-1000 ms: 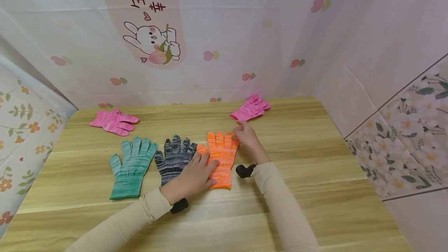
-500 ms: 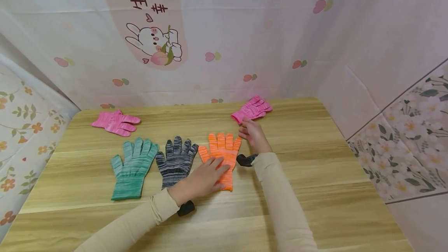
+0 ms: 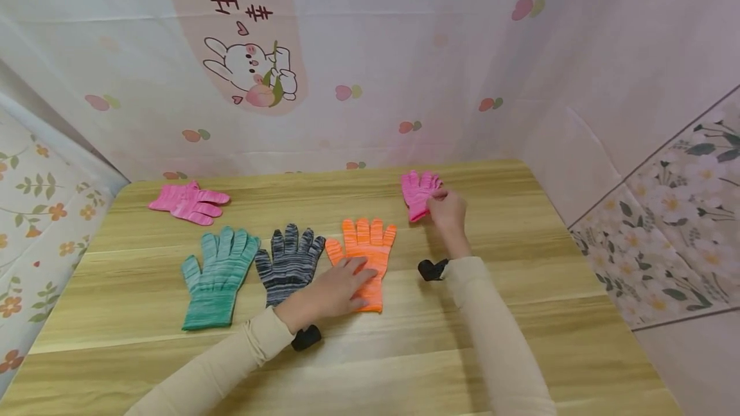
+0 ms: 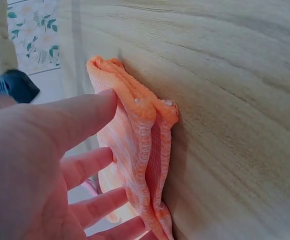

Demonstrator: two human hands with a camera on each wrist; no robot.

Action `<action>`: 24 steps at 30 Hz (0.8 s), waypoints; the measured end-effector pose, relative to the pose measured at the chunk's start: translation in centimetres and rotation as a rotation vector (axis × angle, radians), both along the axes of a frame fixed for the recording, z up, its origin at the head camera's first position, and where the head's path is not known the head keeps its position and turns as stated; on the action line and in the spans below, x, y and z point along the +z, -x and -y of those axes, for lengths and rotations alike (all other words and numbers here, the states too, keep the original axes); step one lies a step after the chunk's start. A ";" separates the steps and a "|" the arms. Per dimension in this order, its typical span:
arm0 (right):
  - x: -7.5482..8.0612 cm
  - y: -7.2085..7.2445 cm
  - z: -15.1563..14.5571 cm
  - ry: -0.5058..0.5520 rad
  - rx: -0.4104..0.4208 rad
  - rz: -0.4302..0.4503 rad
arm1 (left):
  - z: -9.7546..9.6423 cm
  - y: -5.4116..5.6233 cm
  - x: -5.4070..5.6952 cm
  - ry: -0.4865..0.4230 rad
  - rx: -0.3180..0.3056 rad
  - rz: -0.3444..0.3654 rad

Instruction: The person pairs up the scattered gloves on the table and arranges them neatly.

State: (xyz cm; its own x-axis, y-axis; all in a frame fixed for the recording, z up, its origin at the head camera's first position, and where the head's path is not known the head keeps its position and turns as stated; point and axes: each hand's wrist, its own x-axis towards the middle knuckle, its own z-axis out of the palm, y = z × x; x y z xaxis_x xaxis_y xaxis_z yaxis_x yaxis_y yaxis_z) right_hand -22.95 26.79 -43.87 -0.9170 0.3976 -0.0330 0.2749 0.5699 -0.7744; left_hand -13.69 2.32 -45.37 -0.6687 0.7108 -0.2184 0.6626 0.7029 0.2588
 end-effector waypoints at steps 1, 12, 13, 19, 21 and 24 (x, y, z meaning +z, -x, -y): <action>0.5 -0.2 -0.6 -0.032 0.003 -0.046 | 0.0 0.0 0.0 -0.002 0.004 0.006; 1.6 -4.8 -3.1 -0.668 0.687 -0.859 | 0.0 0.0 -0.4 0.013 -0.001 -0.048; 0.7 -5.6 -2.8 -0.663 0.760 -0.858 | 0.0 0.0 -0.5 0.012 -0.003 -0.054; -3.9 -12.0 -1.6 -0.632 0.928 -0.510 | -0.6 0.2 -0.4 0.013 0.004 -0.072; -4.1 -13.2 -1.6 -0.626 0.891 -0.432 | -1.4 0.2 -0.2 0.012 0.018 -0.109; -3.6 -13.4 -1.8 -0.606 0.774 -0.373 | -3.1 0.0 0.4 -0.002 0.017 -0.150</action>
State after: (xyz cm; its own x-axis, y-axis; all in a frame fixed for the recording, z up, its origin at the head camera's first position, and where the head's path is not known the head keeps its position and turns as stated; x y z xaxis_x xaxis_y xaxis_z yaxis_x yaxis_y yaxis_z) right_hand -9.54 28.57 -47.43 -0.8389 -0.4455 0.3128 -0.5269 0.8087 -0.2613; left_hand -13.68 5.42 -44.92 -0.7057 0.6992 -0.1141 0.6817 0.7141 0.1593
